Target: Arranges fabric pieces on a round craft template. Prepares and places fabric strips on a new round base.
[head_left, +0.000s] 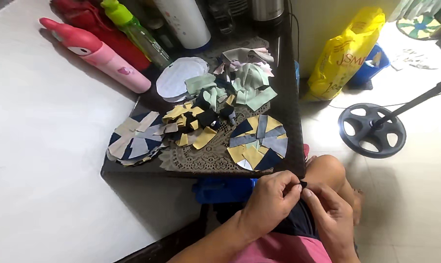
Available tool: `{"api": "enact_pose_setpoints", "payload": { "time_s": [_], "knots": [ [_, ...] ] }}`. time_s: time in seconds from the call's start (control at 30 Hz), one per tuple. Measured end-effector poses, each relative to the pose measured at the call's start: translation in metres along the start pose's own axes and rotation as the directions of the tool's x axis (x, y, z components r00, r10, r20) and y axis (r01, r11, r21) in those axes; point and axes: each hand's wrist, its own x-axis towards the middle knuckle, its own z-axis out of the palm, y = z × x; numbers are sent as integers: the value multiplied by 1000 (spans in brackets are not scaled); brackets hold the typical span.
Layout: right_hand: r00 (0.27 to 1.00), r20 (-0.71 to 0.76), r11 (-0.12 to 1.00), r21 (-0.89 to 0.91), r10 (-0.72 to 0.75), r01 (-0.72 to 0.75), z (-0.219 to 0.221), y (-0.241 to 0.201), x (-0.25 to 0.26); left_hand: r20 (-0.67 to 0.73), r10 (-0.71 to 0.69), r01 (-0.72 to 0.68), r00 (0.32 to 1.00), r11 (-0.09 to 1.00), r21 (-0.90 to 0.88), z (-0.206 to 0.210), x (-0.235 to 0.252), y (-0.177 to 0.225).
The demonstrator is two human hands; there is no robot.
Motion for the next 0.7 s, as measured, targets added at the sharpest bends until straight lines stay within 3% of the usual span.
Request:
{"api": "enact_pose_setpoints", "payload": {
  "time_s": [0.13,0.27,0.37,0.47,0.53,0.6,0.67,0.7],
  "knots": [
    [996,-14,996,43,85,-84,1,-1,2,66,51,-54,996,998,42,-5,-1,2],
    [978,59,954,216,198,-207,-3,-7,9,110,-80,88,991,993,-75,-36,9,6],
    [964,86,917,298,251,-265,-8,-13,18,-63,-195,195,979,981,-4,-81,26,2],
    [963,98,912,311,250,-268,-10,-20,25,-360,-232,366,903,855,367,-132,39,-9],
    [971,99,931,278,215,-235,-8,-24,29,-411,-203,393,889,799,455,-147,35,-16],
    [983,116,968,193,143,-164,-3,-25,32,-281,-246,332,928,887,320,-136,22,-14],
    [988,144,994,88,55,-68,4,-24,34,19,-328,328,944,939,-101,-107,4,-6],
    [986,165,999,30,11,-16,9,-24,34,188,-354,398,916,859,-322,-93,-4,-3]
  ]
}}
